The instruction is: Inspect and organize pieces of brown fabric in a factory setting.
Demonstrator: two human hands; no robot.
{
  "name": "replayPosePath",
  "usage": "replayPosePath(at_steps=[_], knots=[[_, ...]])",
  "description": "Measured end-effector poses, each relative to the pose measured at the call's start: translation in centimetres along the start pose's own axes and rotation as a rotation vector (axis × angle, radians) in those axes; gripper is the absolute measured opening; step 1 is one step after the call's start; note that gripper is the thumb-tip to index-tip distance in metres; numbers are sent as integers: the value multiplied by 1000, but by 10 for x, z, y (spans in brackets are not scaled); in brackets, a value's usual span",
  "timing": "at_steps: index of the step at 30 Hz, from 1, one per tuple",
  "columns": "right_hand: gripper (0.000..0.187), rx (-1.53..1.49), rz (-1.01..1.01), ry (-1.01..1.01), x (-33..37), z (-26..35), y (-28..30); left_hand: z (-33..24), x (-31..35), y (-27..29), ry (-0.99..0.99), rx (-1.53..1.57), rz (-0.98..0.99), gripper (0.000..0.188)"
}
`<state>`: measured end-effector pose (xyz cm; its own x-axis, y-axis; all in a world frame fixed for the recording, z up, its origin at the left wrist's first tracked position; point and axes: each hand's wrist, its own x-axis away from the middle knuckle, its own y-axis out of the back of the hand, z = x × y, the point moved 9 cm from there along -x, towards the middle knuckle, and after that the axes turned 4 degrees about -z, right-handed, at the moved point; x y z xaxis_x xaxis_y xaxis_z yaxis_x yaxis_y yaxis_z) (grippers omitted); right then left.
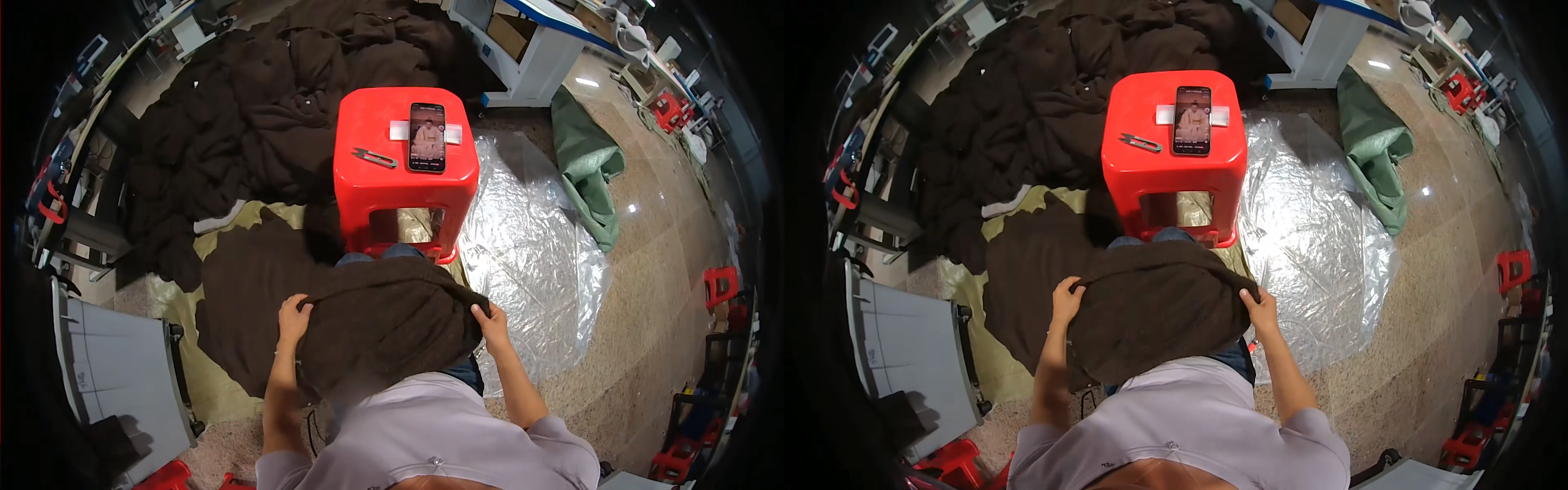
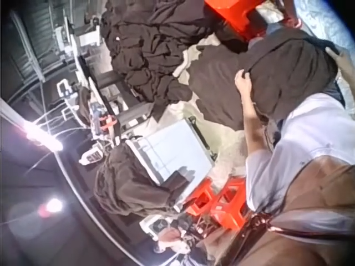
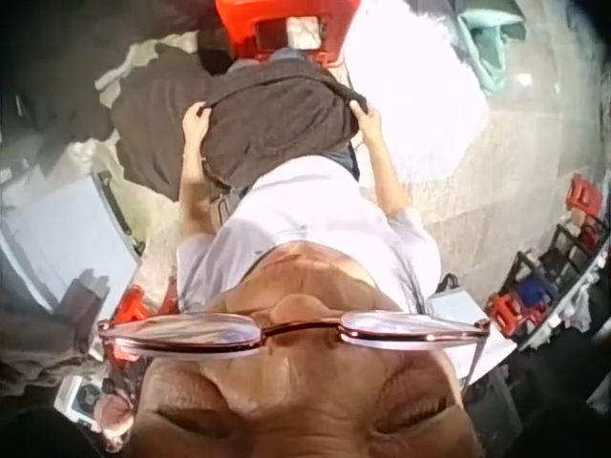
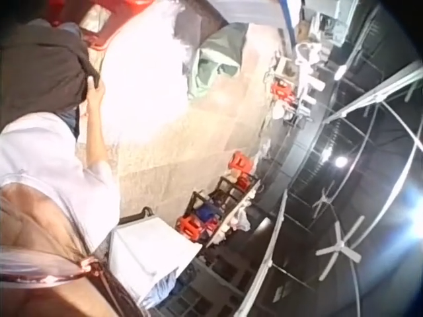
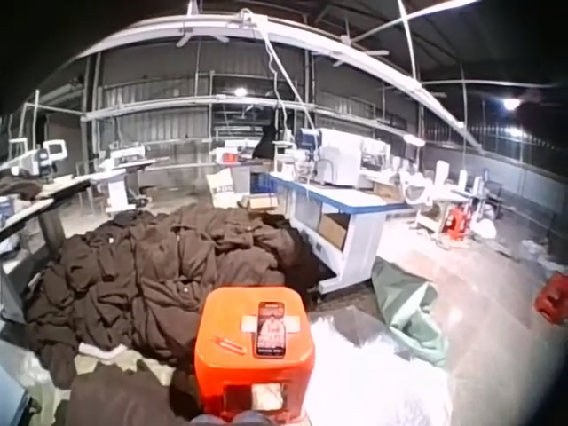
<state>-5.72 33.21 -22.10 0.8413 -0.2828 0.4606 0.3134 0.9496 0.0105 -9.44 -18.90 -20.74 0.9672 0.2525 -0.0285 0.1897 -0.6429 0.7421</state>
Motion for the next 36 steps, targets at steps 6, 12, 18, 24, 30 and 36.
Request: replayPosePath(at_steps=[6, 12, 18, 24, 30, 36], knots=[[23, -144, -26, -1, -10, 28, 10, 66, 26, 25, 206, 242, 39, 23], [25, -128, -213, 117, -33, 53, 48, 82, 46, 57, 491, 490, 84, 11], [37, 383, -1047, 798, 31, 211, 208, -39, 37, 102, 231, 511, -35, 15], [28, 217, -1442, 940, 103, 293, 297, -220, 81, 91, 392, 1208, 414, 17], [27, 372, -1087, 1029, 104, 330, 220, -284, 83, 74, 359, 1311, 593, 25], [31, 289, 372, 664, 107, 233, -63, -257, 69, 1, 383, 1173, 461, 19]])
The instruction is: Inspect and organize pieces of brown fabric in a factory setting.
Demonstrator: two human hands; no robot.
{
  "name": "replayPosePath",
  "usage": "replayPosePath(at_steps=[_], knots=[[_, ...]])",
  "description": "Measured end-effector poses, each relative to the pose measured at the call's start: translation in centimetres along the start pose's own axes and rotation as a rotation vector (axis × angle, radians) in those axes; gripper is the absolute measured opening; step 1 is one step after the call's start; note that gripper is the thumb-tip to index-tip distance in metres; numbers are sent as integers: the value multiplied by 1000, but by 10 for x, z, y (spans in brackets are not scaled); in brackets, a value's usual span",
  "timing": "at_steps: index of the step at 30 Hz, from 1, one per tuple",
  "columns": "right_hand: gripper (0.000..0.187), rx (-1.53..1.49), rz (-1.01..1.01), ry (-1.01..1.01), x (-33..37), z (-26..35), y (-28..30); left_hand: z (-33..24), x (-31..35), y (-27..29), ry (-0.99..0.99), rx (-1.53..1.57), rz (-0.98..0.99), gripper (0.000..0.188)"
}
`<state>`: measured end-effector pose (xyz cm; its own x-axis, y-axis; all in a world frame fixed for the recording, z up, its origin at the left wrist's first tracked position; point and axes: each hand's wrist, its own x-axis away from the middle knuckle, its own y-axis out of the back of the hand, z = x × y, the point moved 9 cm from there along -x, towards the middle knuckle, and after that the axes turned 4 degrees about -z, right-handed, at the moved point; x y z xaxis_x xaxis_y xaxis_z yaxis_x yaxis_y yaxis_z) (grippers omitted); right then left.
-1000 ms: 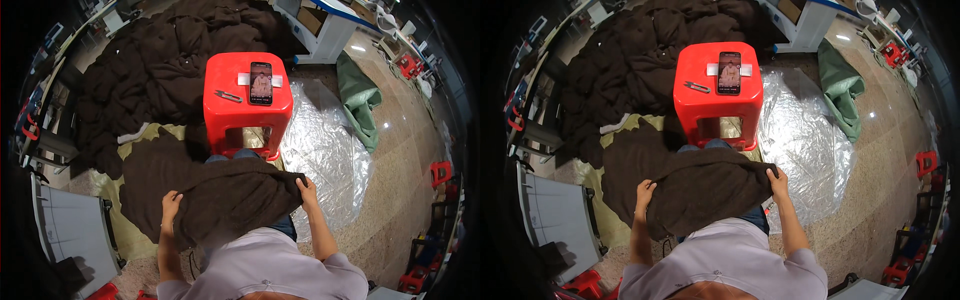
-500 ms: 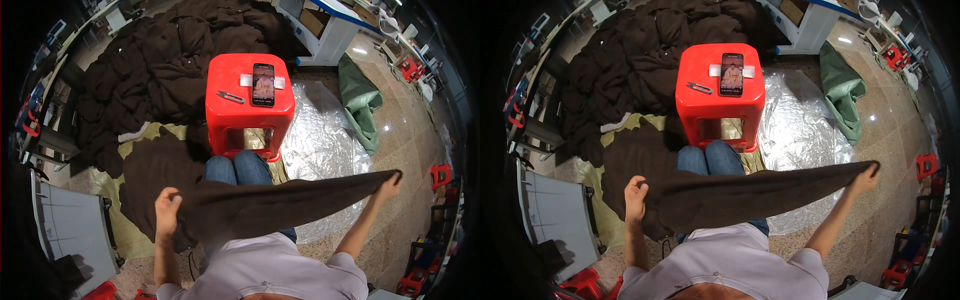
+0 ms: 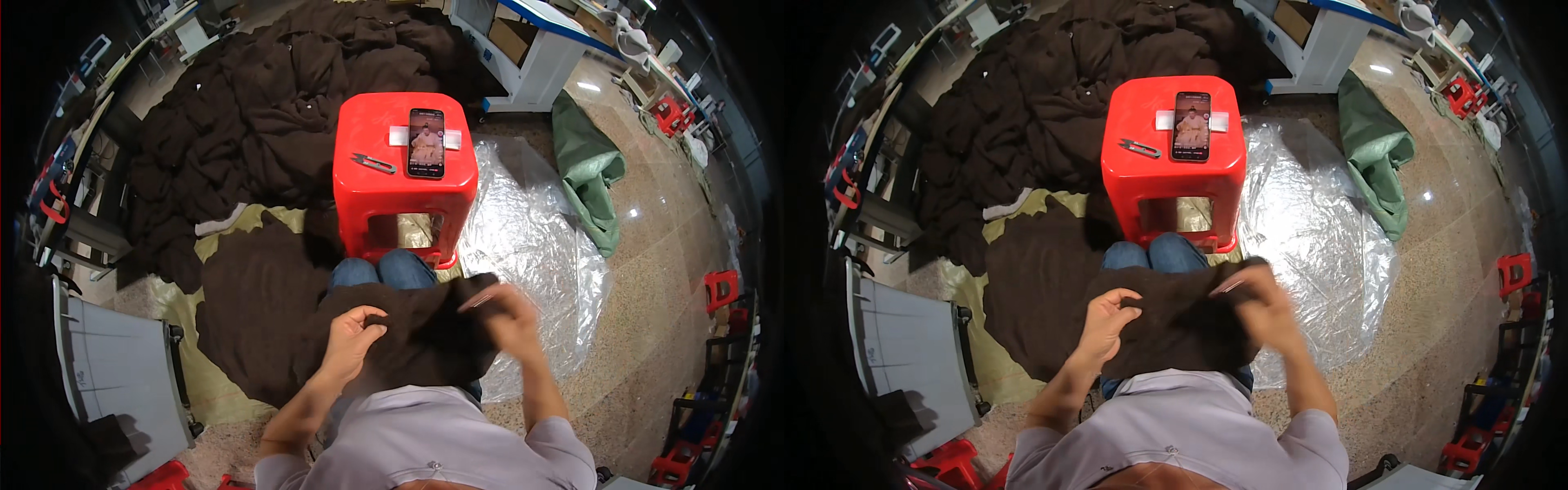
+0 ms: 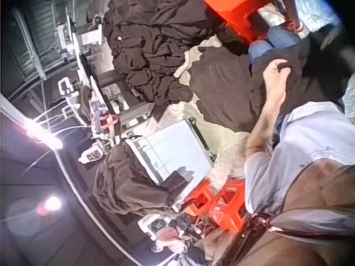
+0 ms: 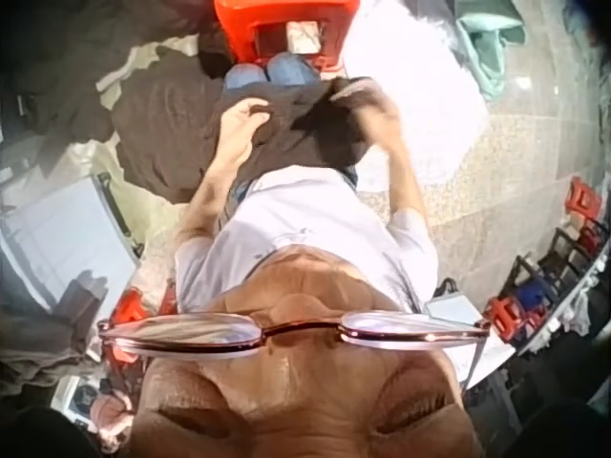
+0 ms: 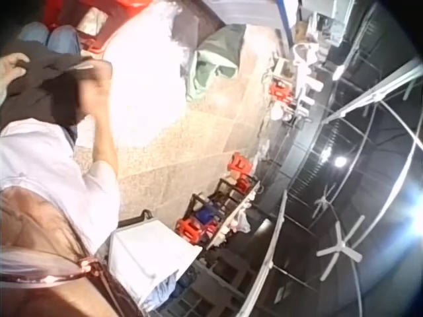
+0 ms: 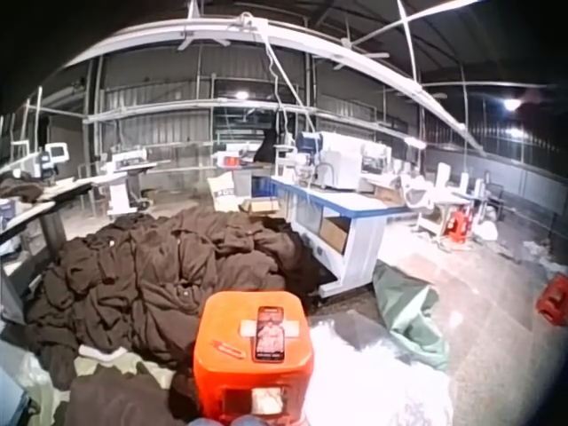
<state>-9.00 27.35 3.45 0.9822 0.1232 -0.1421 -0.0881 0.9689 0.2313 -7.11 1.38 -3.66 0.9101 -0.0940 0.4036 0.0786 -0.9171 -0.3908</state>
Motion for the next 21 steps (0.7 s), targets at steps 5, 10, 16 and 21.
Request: replayPosePath(at_steps=[5, 10, 16, 21], knots=[[32, -128, 768, 242, 39, 51, -159, 14, -3, 15, -147, -117, -22, 20], [30, 13, 293, 186, -8, 27, -141, 8, 2, 31, -220, -39, -62, 26], [23, 159, 470, 308, -7, 20, -162, -11, 9, 43, -508, -234, -248, 21], [20, 158, 458, 340, 9, 24, -181, 10, -1, 58, -351, -90, -401, 15]])
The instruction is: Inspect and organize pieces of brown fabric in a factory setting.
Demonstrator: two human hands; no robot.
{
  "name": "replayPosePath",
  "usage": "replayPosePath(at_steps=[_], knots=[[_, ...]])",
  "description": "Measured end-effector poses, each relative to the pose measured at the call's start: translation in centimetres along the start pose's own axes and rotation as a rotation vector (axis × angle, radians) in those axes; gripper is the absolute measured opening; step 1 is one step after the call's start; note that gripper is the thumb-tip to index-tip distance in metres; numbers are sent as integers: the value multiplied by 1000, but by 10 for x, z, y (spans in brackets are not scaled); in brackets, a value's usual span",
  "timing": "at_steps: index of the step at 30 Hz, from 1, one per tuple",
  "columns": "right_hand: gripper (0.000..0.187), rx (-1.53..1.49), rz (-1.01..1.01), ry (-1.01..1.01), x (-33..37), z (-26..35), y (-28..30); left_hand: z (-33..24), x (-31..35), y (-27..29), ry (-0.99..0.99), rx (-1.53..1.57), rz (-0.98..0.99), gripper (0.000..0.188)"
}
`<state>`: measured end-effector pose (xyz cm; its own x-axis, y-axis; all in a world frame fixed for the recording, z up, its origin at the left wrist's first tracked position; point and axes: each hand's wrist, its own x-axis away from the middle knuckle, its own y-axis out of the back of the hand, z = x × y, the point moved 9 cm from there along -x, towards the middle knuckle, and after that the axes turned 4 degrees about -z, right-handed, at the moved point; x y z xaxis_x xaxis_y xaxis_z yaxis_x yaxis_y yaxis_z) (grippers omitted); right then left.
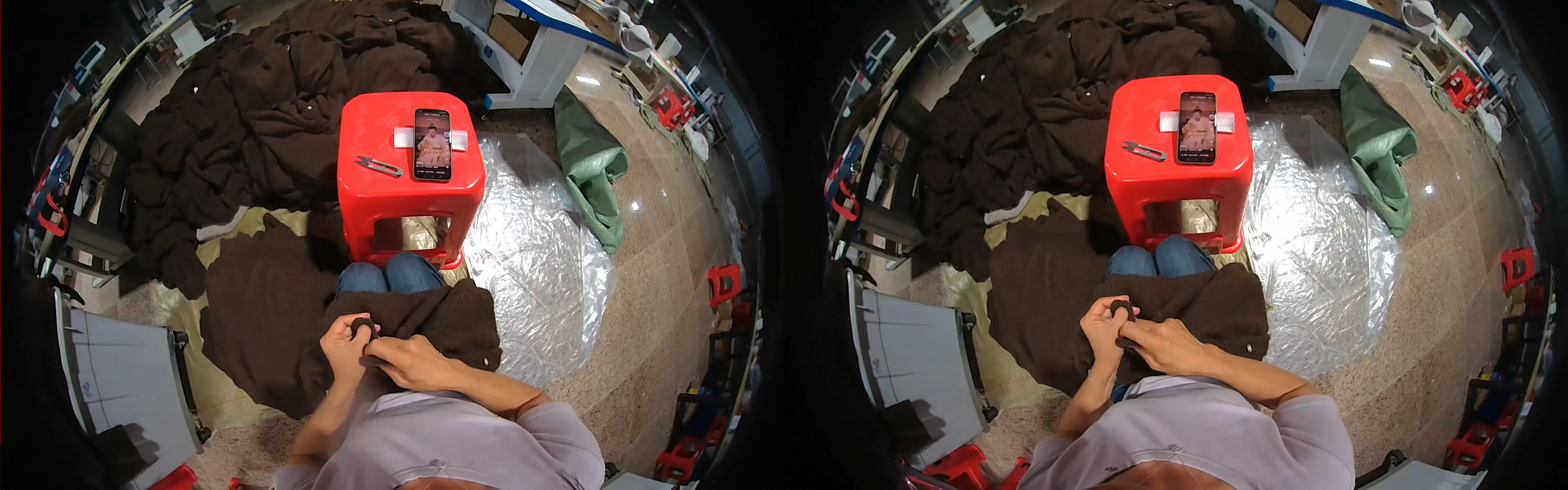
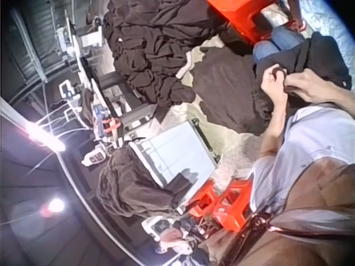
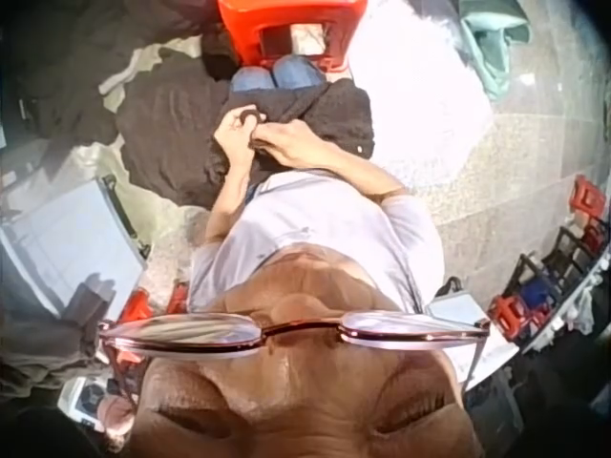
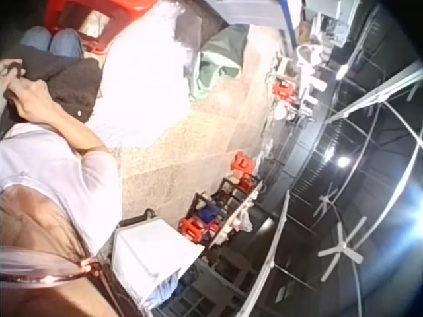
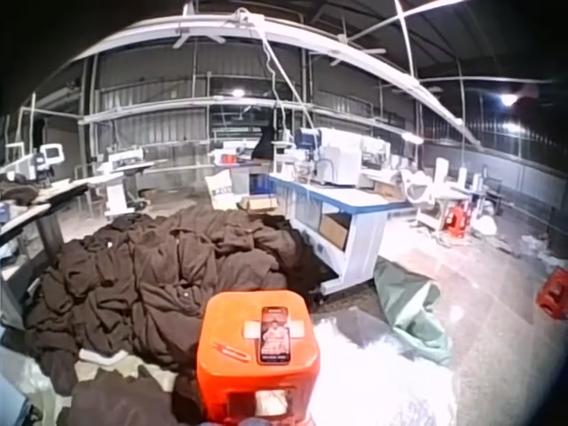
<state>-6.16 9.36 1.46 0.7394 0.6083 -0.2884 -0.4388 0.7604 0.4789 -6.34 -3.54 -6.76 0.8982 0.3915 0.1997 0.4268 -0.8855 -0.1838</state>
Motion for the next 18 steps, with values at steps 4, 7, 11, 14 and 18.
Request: replayPosePath(at_steps=[4, 7, 11, 14, 18], knots=[[18, 25, 32, -64, 0, -12, -2, 9, -5, -4, 6, 32, -30, 12], [17, -6, -70, -28, -1, -7, 12, 11, -14, -2, 57, 23, -24, 12], [31, 200, -348, 52, 9, 17, 39, -4, -20, 0, 100, 8, 82, 13], [44, 98, -259, 138, 11, 30, 34, -15, -10, -16, 137, -17, 260, 12], [39, 86, -339, 146, 11, 28, 40, -11, 12, -31, 402, 189, 383, 6]])
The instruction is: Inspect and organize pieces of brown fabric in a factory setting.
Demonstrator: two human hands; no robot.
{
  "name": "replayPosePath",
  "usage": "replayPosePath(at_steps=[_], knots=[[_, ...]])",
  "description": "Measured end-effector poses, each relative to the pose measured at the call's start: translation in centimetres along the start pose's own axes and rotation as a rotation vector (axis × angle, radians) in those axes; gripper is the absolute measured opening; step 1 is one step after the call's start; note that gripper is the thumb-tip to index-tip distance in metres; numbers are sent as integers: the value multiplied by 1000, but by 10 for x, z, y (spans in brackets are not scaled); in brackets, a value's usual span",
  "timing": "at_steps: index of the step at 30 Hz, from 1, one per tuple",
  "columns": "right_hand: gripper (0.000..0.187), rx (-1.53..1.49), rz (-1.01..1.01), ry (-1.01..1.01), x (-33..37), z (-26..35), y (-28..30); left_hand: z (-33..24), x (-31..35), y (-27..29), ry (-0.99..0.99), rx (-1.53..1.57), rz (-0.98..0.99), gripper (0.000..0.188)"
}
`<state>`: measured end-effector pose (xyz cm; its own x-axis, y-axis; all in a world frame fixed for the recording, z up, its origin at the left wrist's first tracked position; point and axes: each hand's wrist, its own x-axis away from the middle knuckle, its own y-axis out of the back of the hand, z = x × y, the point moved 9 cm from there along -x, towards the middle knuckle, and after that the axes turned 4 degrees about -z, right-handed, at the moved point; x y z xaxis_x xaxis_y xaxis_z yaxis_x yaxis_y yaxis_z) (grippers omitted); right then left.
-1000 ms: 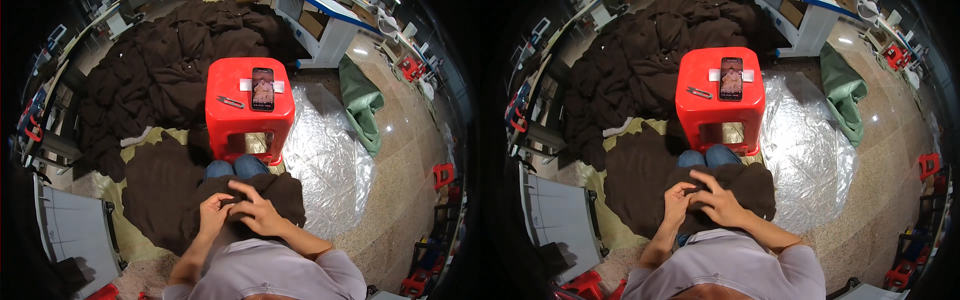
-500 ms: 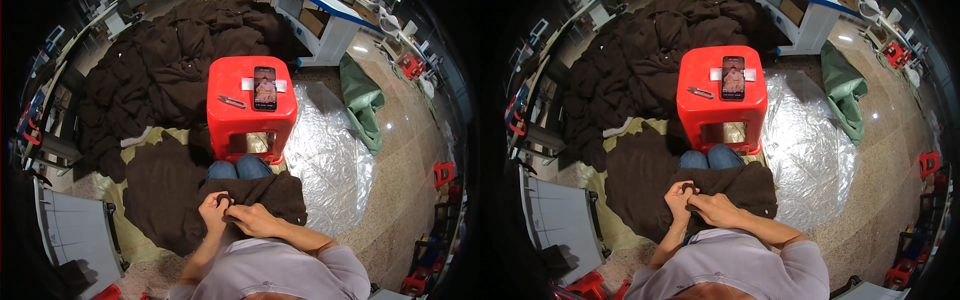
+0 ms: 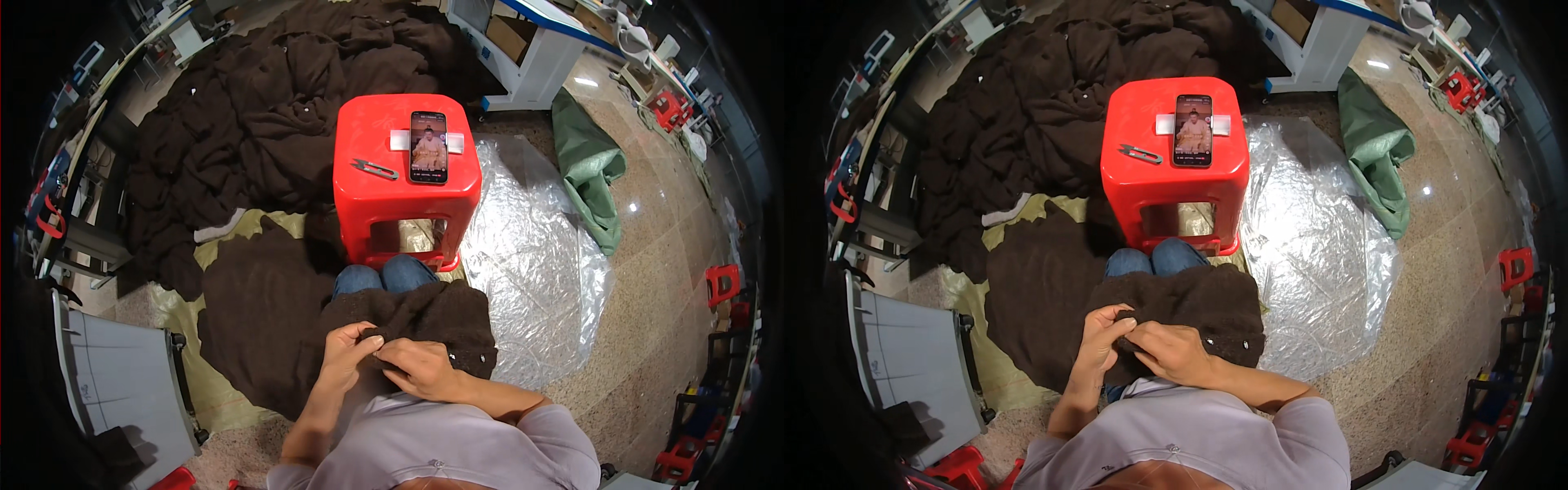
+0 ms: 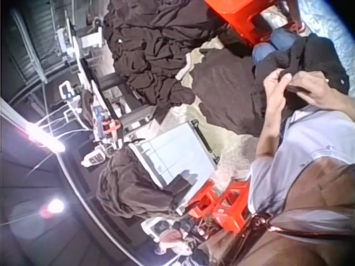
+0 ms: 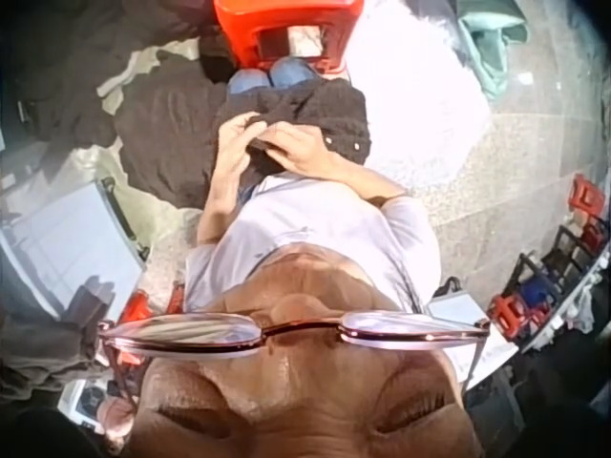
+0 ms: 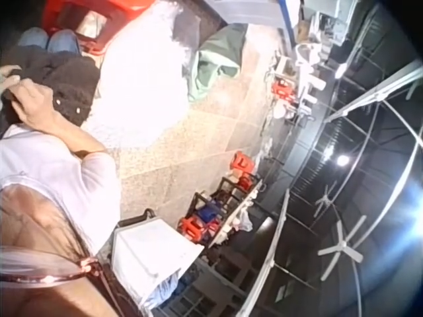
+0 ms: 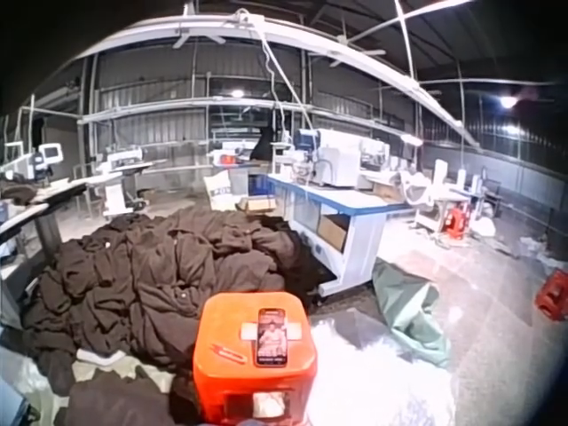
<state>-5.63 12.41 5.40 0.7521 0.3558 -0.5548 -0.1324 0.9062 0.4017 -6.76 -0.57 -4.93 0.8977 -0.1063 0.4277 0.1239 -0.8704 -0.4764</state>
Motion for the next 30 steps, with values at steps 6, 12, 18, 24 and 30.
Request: replayPosePath(at_steps=[6, 12, 18, 24, 30], knots=[[26, 120, -82, 115, 0, 3, 1, -11, 9, -2, -108, 47, 86, 11], [14, 303, -213, 148, 0, 2, 2, -8, 12, 4, -127, 78, 96, 11], [13, 203, -61, -3, 1, -11, -5, 3, 7, 13, -180, 77, 18, 14], [23, -70, 124, -311, -2, -43, -4, 13, 5, 15, -203, 24, 15, 13], [22, 31, 421, -413, -3, -55, -22, 3, 2, 22, -236, -118, 72, 14]])
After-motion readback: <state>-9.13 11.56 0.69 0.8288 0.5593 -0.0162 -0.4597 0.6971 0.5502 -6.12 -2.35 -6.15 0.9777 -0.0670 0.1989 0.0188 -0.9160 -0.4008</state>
